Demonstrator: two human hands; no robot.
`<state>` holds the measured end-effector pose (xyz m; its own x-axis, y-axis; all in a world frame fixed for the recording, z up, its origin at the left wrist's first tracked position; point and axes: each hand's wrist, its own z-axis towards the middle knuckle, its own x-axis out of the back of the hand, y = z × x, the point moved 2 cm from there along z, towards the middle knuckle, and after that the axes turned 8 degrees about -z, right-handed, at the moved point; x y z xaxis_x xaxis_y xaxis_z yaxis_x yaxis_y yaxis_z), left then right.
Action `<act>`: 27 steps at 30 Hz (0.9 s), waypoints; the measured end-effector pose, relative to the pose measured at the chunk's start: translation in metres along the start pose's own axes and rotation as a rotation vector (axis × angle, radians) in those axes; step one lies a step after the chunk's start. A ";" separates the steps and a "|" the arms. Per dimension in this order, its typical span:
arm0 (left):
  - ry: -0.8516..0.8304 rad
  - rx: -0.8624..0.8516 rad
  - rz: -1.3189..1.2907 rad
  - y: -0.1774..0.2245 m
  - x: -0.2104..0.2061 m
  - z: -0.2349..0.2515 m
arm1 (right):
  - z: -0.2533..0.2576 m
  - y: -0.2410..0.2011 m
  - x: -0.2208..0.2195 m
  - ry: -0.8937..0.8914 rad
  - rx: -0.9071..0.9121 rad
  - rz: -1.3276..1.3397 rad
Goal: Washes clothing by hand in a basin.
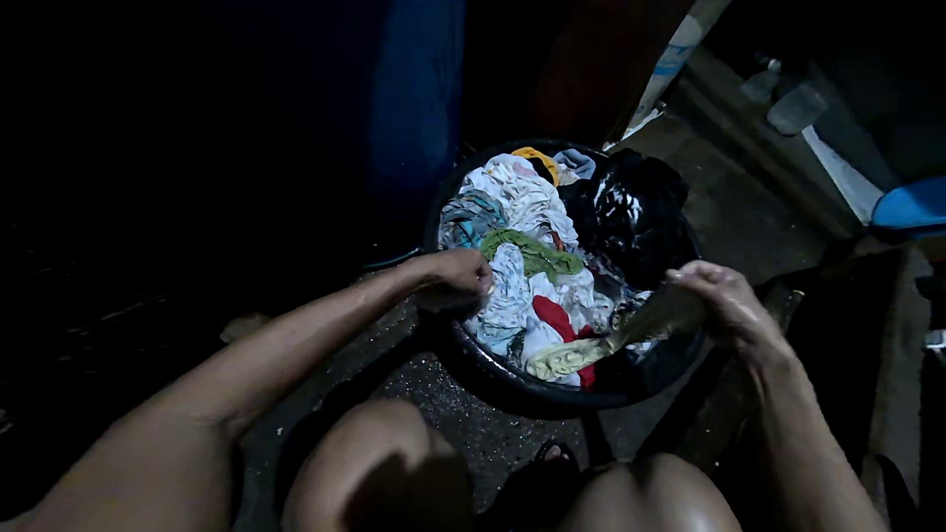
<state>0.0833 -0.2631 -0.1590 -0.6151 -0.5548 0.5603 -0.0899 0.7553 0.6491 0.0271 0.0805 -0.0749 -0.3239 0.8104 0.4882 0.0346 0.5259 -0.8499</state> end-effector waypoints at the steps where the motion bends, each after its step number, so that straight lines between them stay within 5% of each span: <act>1: 0.070 -0.056 -0.102 0.003 0.001 0.005 | 0.000 -0.003 -0.010 -0.035 -0.007 -0.118; 5: 0.127 -0.304 -0.459 0.053 0.002 0.018 | 0.004 -0.018 -0.043 -0.121 0.109 -0.254; 9: -0.043 -0.496 -0.830 0.106 -0.008 0.024 | -0.002 -0.053 -0.041 -0.099 0.309 -0.312; 12: -0.163 -0.576 -0.846 0.120 -0.012 0.028 | -0.009 -0.069 -0.021 -0.047 0.408 -0.375; 16: -0.223 -0.591 -0.626 0.099 -0.009 0.026 | -0.004 -0.064 0.010 0.065 0.423 -0.373; 21: -0.294 -0.278 -0.242 0.052 -0.020 0.010 | 0.006 -0.050 0.043 0.204 0.416 -0.311; 27: -0.040 -0.174 -0.232 0.001 0.004 0.003 | 0.000 -0.011 0.028 0.191 0.314 -0.223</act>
<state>0.0783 -0.2635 -0.1570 -0.6246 -0.6888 0.3681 -0.0978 0.5366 0.8381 0.0181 0.0975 -0.0519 -0.1086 0.7344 0.6699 -0.3154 0.6137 -0.7239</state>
